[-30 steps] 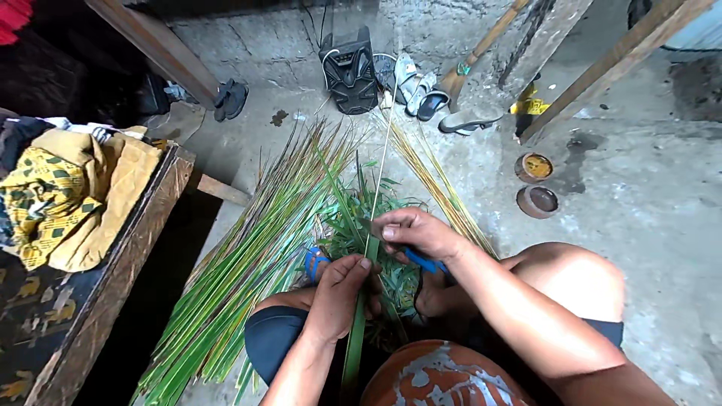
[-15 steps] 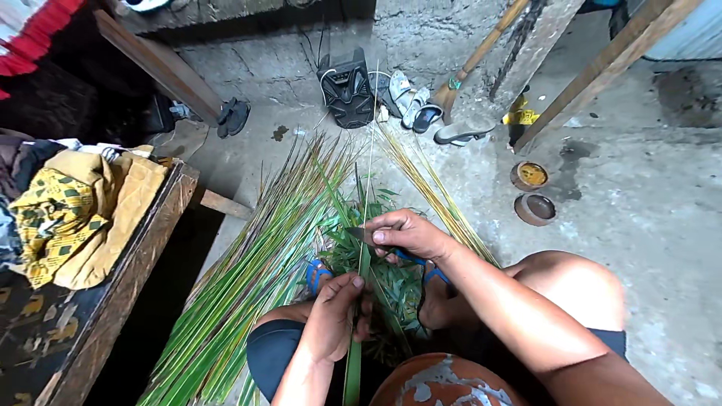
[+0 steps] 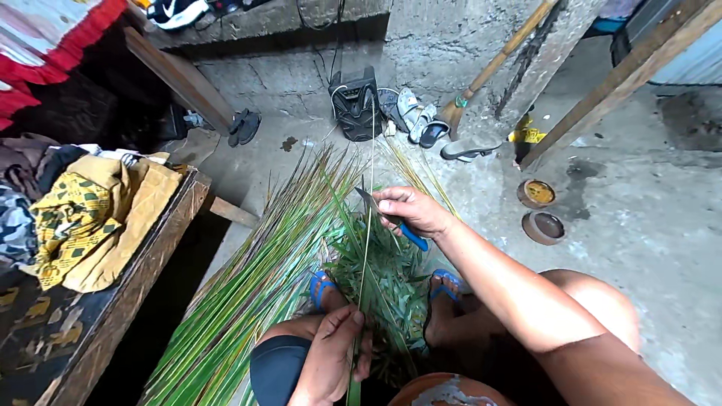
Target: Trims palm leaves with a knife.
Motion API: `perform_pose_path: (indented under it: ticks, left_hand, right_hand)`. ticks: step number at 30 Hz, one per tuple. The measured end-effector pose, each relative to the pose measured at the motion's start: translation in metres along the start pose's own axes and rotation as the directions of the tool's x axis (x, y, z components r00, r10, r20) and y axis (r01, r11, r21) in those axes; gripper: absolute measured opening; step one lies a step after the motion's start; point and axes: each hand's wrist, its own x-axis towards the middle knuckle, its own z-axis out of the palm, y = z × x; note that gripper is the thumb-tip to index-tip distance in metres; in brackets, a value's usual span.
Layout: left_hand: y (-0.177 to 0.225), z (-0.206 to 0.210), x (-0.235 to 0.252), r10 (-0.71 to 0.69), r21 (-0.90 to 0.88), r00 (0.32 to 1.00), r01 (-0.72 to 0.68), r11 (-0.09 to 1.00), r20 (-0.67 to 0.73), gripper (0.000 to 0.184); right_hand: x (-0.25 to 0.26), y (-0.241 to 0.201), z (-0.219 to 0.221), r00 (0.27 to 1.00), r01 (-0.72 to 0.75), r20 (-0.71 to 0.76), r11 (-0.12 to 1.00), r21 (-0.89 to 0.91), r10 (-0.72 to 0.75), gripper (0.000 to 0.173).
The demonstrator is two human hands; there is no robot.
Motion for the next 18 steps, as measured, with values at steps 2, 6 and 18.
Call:
perform_pose_path:
  ticks: [2, 6, 18]
  left_hand:
    - [-0.002, -0.002, -0.004, 0.015, 0.001, 1.000, -0.015, 1.000, 0.001, 0.026]
    - [-0.011, -0.008, -0.016, 0.004, 0.065, 1.000, -0.006, 0.998, 0.025, 0.025]
    - [0.006, -0.013, 0.007, 0.065, 0.207, 0.982, -0.027, 0.978, -0.178, 0.029]
  right_hand:
    - [0.012, -0.006, -0.003, 0.999, 0.015, 0.038, 1.000, -0.015, -0.015, 0.025]
    - [0.039, -0.027, -0.012, 0.999, 0.052, 0.001, 0.998, -0.027, -0.052, 0.027]
    - [0.029, 0.006, 0.013, 0.962, -0.193, 0.183, 0.979, -0.064, 0.202, 0.024]
